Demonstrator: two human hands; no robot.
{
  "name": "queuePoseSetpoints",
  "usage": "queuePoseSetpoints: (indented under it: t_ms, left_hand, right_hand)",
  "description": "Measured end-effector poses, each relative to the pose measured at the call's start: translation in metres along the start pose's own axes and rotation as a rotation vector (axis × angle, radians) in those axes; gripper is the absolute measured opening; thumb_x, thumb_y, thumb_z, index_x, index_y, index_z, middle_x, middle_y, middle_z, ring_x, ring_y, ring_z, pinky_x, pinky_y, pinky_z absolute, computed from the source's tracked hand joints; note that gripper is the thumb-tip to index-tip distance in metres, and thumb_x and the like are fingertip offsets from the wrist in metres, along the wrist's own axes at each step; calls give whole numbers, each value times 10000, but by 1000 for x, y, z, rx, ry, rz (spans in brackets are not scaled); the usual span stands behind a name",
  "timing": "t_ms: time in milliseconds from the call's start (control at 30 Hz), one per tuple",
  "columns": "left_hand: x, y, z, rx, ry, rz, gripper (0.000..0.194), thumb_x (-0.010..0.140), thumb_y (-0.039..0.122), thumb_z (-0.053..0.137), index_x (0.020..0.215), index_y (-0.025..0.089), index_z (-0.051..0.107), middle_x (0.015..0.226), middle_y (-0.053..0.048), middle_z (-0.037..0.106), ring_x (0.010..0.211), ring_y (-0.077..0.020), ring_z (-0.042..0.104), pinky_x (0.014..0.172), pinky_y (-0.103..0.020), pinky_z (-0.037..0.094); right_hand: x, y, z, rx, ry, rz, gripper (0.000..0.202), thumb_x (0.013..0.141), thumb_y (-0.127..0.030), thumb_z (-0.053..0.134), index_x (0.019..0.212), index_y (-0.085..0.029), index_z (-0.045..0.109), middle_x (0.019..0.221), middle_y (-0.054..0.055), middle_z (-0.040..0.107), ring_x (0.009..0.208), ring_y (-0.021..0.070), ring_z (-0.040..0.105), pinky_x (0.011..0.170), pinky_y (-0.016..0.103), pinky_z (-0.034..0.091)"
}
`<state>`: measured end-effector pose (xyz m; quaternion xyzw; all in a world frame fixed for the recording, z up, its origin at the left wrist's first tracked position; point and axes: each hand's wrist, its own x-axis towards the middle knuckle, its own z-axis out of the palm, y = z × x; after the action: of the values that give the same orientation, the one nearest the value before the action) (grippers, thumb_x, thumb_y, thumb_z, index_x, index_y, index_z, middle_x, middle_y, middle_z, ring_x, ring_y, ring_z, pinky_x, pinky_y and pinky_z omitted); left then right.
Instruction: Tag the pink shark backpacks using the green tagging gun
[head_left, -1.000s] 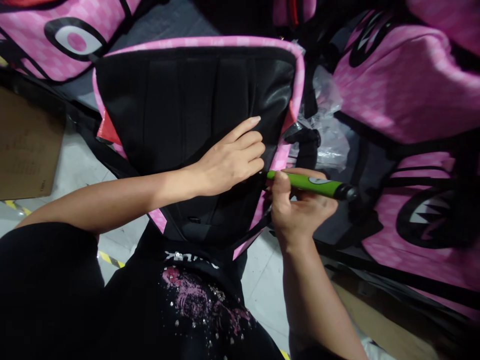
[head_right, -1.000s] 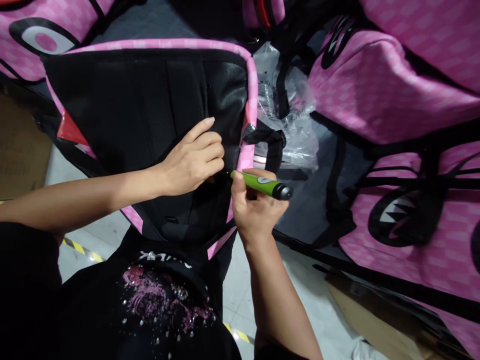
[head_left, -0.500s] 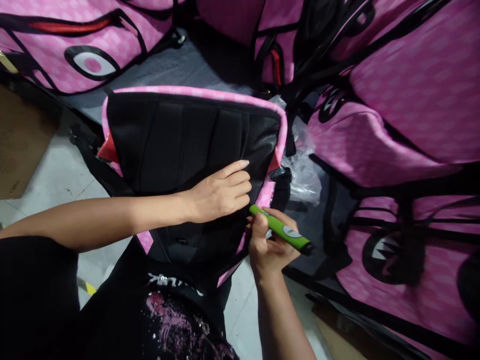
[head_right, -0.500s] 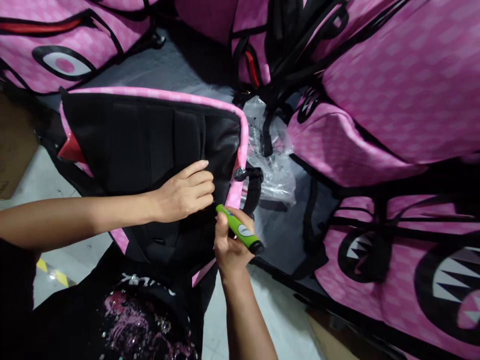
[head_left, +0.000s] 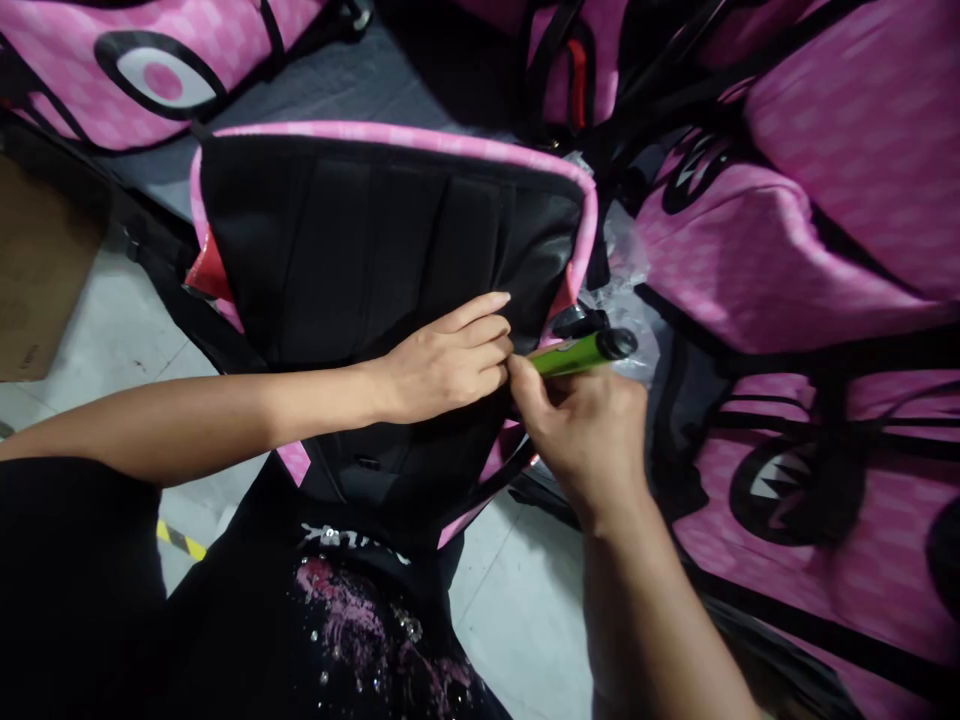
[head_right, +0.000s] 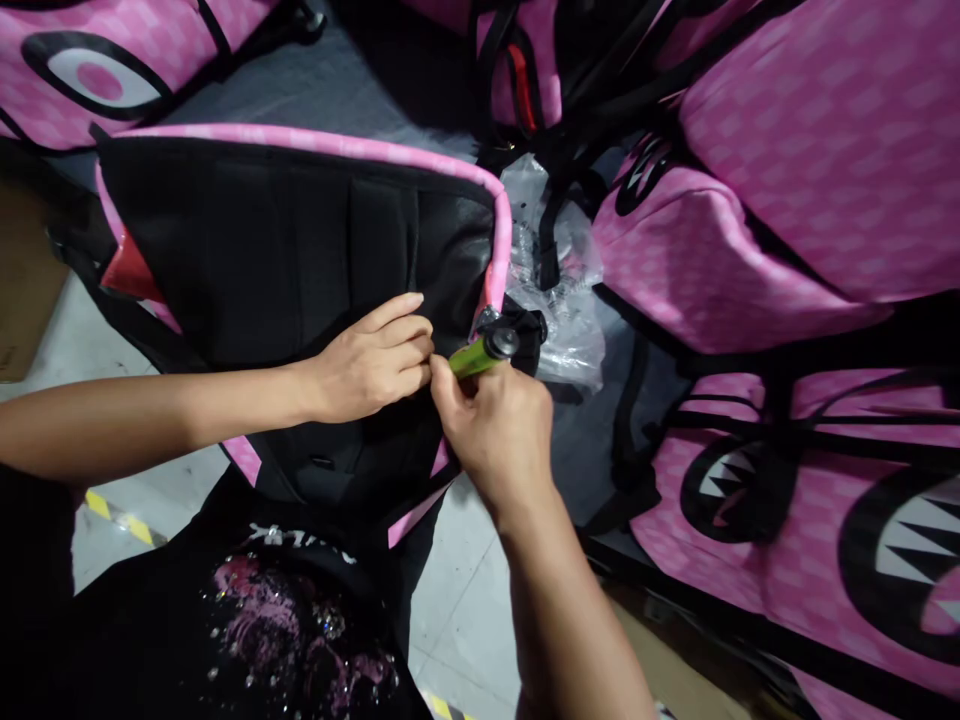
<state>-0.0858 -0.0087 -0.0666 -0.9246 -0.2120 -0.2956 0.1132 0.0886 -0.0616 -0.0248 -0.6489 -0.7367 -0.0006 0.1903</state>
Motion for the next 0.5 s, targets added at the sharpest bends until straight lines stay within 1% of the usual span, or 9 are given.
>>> queuePoseSetpoints:
  t_ms: [33,100,167,233,400,500]
  left_hand:
    - [0,0,0,0,-37,-4,403,1005,104,329,864,210,691,884,15,648,1026,-132,618,1237,-349,356]
    - [1,0,-1,-24,-103,-17,446,1018,112,279,896,216,695,892,16,649,1069,-124,611,1247,-347,341]
    - [2,0,-1,-67,-156,-40,471,1026,121,247,912,216,694,881,18,642,1080,-119,609,1240,-352,354]
    - [3,-1,-1,-116,-190,-64,500,1032,127,211,925,214,692,885,22,636,1083,-114,607,1228,-364,372]
    - [3,-1,0,-191,-196,-76,543,1032,133,161,932,211,690,951,24,633,1131,-106,588,1223,-381,373]
    - [2,-1,1,-204,-225,-84,547,1029,135,156,913,225,683,941,35,613,1144,-98,578,1226,-390,364]
  right_hand:
    - [4,2,-2,2,-27,1,421,920,-490,538,637,-187,611,473,17,565,410,148,517,443,274,324]
    - [9,4,-4,73,-77,-4,418,930,-491,528,653,-187,605,498,16,582,431,147,536,449,269,337]
    - [11,5,-5,180,-138,-19,396,946,-467,515,691,-184,624,528,13,614,455,146,566,457,260,359]
    - [11,5,-5,204,-161,-28,371,943,-438,528,697,-180,631,530,11,623,453,143,567,456,257,362]
    - [4,6,-6,86,-56,-92,300,924,-370,562,724,-171,664,584,39,664,494,163,599,483,263,386]
    - [-2,7,-9,48,2,-77,242,906,-342,604,748,-171,668,626,39,682,515,167,620,500,265,413]
